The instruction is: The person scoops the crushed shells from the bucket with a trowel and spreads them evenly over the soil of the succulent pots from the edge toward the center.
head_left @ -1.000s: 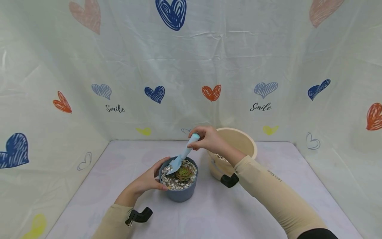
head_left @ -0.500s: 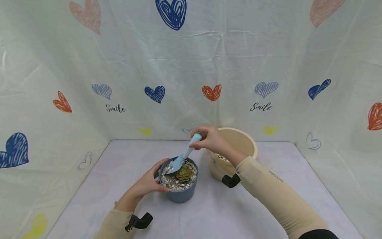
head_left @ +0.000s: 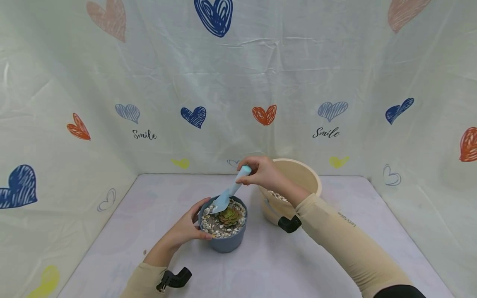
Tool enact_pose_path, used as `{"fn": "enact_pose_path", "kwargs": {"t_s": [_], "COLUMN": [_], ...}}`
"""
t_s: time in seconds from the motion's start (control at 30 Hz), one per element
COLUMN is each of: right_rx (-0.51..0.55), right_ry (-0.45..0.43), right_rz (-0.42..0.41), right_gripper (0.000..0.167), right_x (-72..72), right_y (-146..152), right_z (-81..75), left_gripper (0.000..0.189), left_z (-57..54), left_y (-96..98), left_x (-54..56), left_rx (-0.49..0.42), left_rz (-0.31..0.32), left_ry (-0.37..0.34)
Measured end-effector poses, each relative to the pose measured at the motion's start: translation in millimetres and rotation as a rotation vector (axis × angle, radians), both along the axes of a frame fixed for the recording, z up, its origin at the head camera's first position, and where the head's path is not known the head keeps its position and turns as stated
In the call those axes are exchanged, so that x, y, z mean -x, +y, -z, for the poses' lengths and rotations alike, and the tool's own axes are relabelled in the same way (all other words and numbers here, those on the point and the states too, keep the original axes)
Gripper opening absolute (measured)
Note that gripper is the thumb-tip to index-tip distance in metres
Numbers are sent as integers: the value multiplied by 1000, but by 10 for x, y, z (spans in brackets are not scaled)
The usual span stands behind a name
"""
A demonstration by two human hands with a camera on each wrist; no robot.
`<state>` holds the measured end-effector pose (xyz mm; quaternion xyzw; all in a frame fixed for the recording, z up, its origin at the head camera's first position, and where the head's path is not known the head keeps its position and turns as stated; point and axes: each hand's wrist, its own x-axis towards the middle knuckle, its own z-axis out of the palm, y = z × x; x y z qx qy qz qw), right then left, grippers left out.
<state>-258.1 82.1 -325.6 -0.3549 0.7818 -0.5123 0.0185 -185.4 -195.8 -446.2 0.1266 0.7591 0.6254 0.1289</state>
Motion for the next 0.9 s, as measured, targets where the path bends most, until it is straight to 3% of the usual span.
{"fn": "enact_pose_path", "kwargs": {"t_s": [0.37,0.6,0.9], "right_rx": [-83,-92,-105], "right_ry": [132,190,287], "right_rz": [-15,-81,-78], "right_gripper": [21,20,22], "right_x": [-56,-108,-127], "right_y": [-13,-4,-1], "right_z": [-53,-67,-73], "left_gripper": [111,110,110], "left_z": [6,6,7], "left_y": [-20,-32,-37], "left_x": [19,31,39], "left_rx": [0,5,-2], "left_rz": [37,52,54], "left_ry": [9,-4,-17]}}
